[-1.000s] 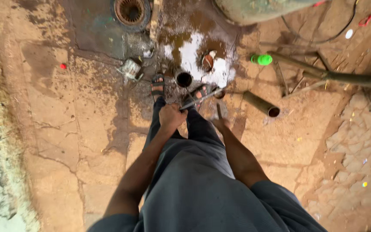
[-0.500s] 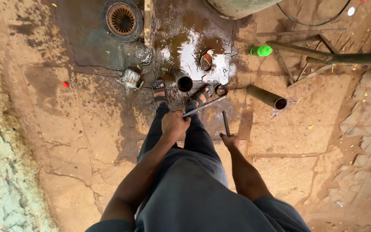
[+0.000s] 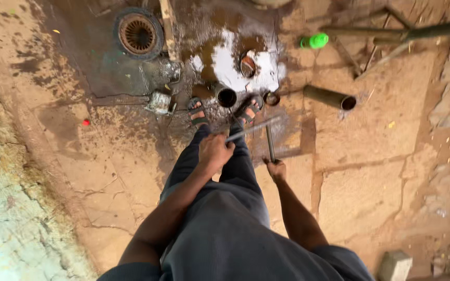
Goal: The person uses a long metal rod to clean and scrape the interior of a cylindrical motor stator part on a stone floor.
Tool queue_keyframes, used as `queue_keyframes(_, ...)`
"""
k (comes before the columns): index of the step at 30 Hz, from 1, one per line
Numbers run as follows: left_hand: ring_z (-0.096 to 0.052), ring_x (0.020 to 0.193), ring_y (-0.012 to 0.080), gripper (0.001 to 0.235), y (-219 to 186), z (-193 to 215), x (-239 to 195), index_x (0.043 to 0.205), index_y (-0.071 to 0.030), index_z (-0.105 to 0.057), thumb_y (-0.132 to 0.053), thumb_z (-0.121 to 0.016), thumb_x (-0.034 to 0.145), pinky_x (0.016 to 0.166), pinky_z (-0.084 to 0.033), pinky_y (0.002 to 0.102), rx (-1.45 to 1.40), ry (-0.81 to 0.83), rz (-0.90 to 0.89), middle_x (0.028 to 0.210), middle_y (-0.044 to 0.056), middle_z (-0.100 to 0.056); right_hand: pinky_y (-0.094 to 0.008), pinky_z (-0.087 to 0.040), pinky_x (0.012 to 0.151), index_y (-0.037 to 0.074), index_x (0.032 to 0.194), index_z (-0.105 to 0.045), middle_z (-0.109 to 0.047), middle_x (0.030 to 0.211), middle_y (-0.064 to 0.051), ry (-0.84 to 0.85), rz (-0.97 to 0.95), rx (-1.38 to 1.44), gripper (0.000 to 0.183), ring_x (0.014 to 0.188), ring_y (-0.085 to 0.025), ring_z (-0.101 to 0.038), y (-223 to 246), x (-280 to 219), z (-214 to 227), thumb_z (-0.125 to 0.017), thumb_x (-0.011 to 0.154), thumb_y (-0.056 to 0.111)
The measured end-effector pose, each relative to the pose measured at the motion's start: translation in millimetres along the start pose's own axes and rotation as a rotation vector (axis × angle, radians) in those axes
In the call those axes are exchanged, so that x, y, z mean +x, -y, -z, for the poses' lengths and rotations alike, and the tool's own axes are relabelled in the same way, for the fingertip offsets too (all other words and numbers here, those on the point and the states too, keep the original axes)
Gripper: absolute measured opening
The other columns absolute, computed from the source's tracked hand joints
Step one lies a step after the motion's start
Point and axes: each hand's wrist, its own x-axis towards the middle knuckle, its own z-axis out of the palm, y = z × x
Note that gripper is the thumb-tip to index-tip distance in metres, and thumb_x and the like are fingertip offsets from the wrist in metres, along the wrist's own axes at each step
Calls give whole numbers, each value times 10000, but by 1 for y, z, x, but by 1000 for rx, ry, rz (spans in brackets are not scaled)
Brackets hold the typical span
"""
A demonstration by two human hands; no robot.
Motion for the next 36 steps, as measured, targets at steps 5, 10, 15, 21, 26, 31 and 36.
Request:
queue_keyframes(5,-716,820,387,312,-8,8,9,968,-15,-736,-281,-722,805,791,-558,502,39,-4,-36,827,222,-729,-409,-515,582,35,784,-656,-678,740,-144,97,-461,-206,601,625,-256,-658,8,6,-16,-795,788,619)
queue_keyframes(10,-728,847,369,278,-7,5,12,988,-5,-706,-259,-674,879,795,-564,499,49,25,-115,837,208,-739,-396,-466,558,-6,757,-671,-623,666,-130,160,256,84,572,573,-217,-573,11,-14,-43,-779,882,541)
queue_keyframes(15,-715,808,405,264,-10,20,-9,903,-25,-725,-283,-705,851,797,-554,524,53,105,-89,838,220,-734,-380,-443,565,-23,741,-667,-600,629,-123,-98,257,264,539,565,-189,-516,-19,-54,-40,-809,892,474)
queue_keyframes(21,-735,812,373,293,-1,16,-2,917,-13,-718,-303,-692,885,785,-576,499,79,68,-134,821,193,-747,-379,-463,602,-21,826,-700,-643,680,-141,-186,-310,-21,556,583,-206,-546,-40,-24,-40,-877,810,506)
queue_keyframes(26,-742,818,366,289,1,22,9,948,-40,-739,-316,-692,874,789,-579,488,85,148,-91,842,196,-745,-415,-498,628,19,930,-734,-705,801,-161,143,-438,92,483,655,-234,-606,13,18,-69,-788,865,494)
queue_keyframes(31,-711,842,426,310,-13,13,-6,906,-16,-749,-310,-763,808,802,-573,515,152,201,-56,842,256,-721,-367,-530,666,20,888,-745,-730,797,-111,48,417,373,378,694,-170,-634,2,-30,-74,-831,847,386)
queue_keyframes(36,-715,829,408,275,-20,26,2,922,-31,-770,-266,-802,783,782,-582,510,145,129,-81,859,251,-724,-319,-562,704,21,847,-756,-755,793,-61,-140,426,609,284,733,-107,-662,-29,-30,-42,-875,828,278)
